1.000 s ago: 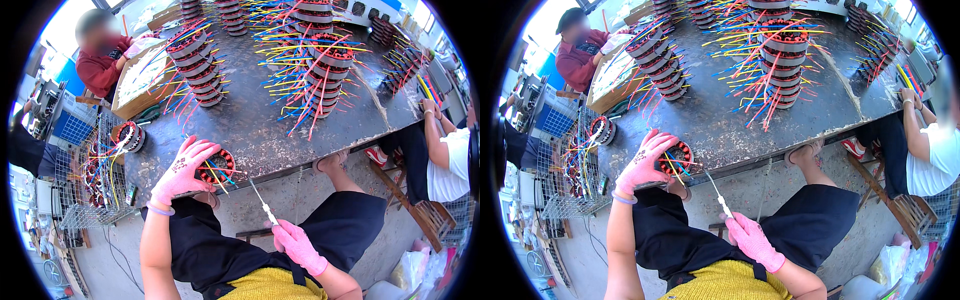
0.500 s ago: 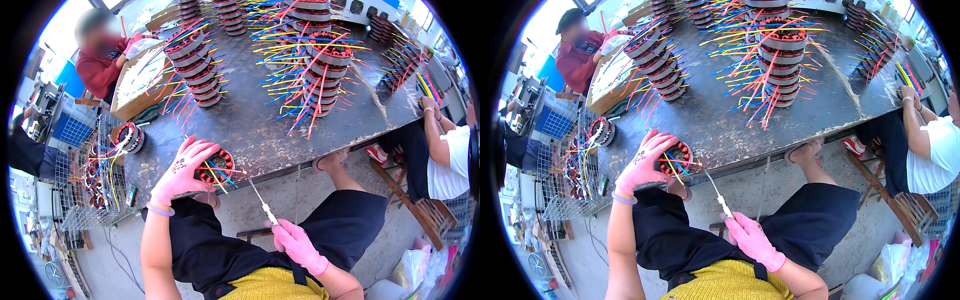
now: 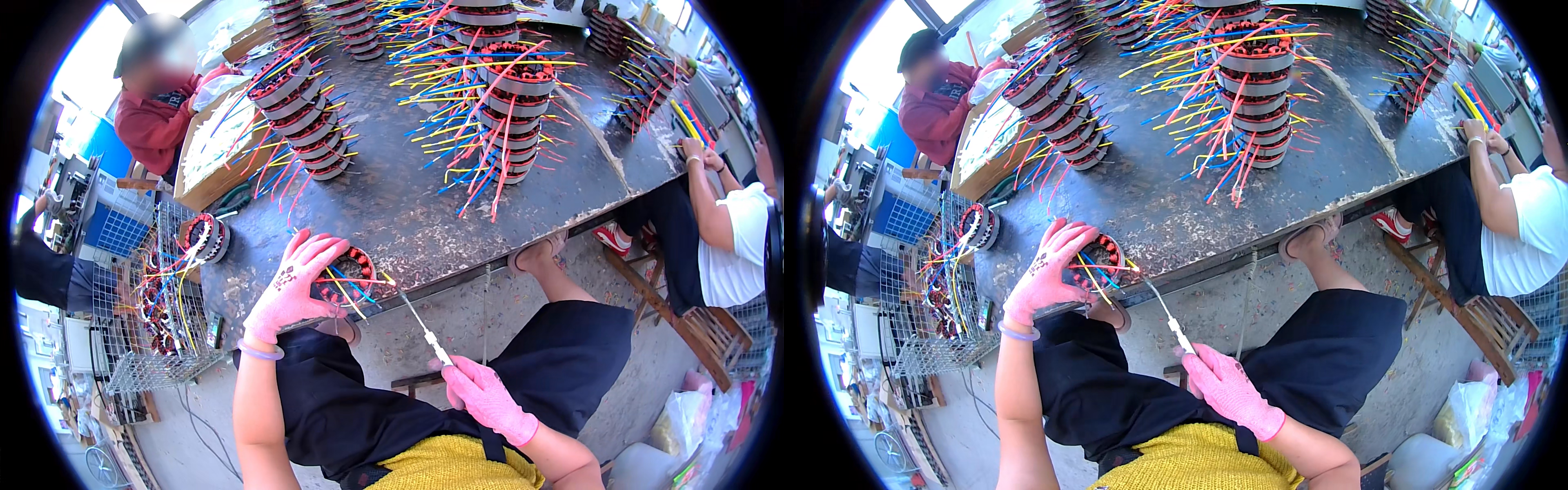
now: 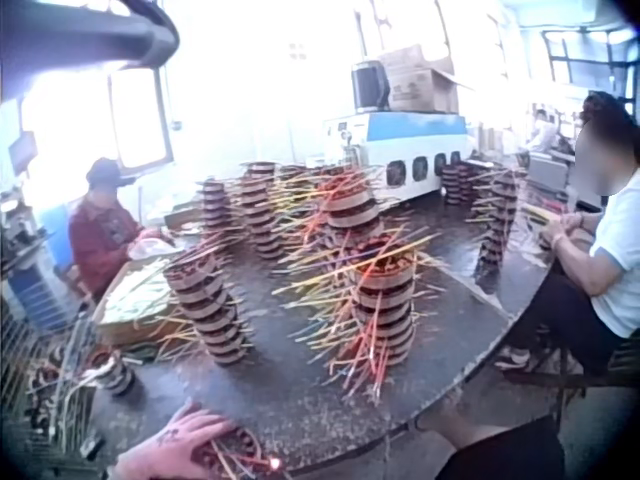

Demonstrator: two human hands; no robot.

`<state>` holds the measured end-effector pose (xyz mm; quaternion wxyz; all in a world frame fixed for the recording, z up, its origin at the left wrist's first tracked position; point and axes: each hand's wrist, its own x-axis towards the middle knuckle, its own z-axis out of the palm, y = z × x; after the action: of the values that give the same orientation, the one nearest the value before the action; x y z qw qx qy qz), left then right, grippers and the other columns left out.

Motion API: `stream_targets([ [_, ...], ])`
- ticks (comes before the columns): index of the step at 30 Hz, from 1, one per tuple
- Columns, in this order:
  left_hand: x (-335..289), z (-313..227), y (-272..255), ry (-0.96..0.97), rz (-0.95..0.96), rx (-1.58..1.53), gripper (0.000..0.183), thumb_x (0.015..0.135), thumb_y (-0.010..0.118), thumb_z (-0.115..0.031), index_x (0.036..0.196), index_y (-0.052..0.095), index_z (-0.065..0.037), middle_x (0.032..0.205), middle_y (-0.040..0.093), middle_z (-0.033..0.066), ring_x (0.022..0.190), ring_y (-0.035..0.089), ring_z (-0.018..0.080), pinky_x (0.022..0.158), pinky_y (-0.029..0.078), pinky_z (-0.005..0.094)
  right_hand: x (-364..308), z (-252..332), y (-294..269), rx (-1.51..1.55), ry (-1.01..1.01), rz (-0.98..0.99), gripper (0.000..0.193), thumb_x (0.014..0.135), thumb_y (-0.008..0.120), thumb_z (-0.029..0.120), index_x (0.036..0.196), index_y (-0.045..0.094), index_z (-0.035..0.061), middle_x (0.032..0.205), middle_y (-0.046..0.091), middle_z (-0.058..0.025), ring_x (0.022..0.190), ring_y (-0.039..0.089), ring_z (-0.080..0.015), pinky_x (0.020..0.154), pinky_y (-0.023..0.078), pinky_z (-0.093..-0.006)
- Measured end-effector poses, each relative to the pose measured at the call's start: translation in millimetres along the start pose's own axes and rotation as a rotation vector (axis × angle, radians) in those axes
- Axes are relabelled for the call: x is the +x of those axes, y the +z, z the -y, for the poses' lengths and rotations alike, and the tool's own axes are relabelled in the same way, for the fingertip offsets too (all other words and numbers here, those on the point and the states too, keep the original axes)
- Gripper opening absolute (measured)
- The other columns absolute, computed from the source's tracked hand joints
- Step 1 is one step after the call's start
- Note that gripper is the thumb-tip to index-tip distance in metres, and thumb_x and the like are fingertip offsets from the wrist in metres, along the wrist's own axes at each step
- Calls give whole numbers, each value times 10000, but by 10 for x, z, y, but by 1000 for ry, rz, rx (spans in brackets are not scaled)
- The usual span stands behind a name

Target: The person is soldering wire ends on electrical motor stator coils using a soldering iron and wire. They pick up individual coils from a pile, solder several connection points on each, and then place the completed coils into a growing stack on the table.

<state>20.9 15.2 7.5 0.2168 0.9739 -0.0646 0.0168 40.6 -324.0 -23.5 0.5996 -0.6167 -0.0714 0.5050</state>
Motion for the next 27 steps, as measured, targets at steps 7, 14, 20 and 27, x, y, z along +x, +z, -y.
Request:
stream_targets([
  [7,3,13,9,-2,-1,-3,1007,526,877,-297,1422,476,-79,1377,519,115,1362,421,305,1213,179,500,4,30,6,-17,-9,-6,328,1036,472,235,1231,605,6,675,520,-13,602,490,-79,582,422,-271],
  [14,-11,31,12,19,-4,-9,1012,529,883,-309,1424,472,-78,1384,517,113,1361,424,306,1211,182,503,-4,4,14,26,-12,-5,327,1036,477,237,1230,609,8,680,511,-4,606,476,-71,574,409,-263],
  [20,2,13,57,39,-37,-13,982,525,895,-315,1389,495,-73,1362,543,102,1344,449,298,1211,188,497,-63,-38,-33,108,-15,-31,333,1034,487,243,1230,607,2,688,501,26,612,448,-58,562,376,-241],
  [27,-44,117,127,0,-101,-175,874,507,917,-360,1259,567,-83,1286,594,83,1288,510,278,1208,195,492,-262,-93,-172,228,-96,-65,331,1032,508,252,1244,604,16,667,495,41,601,437,-40,545,340,-215],
])
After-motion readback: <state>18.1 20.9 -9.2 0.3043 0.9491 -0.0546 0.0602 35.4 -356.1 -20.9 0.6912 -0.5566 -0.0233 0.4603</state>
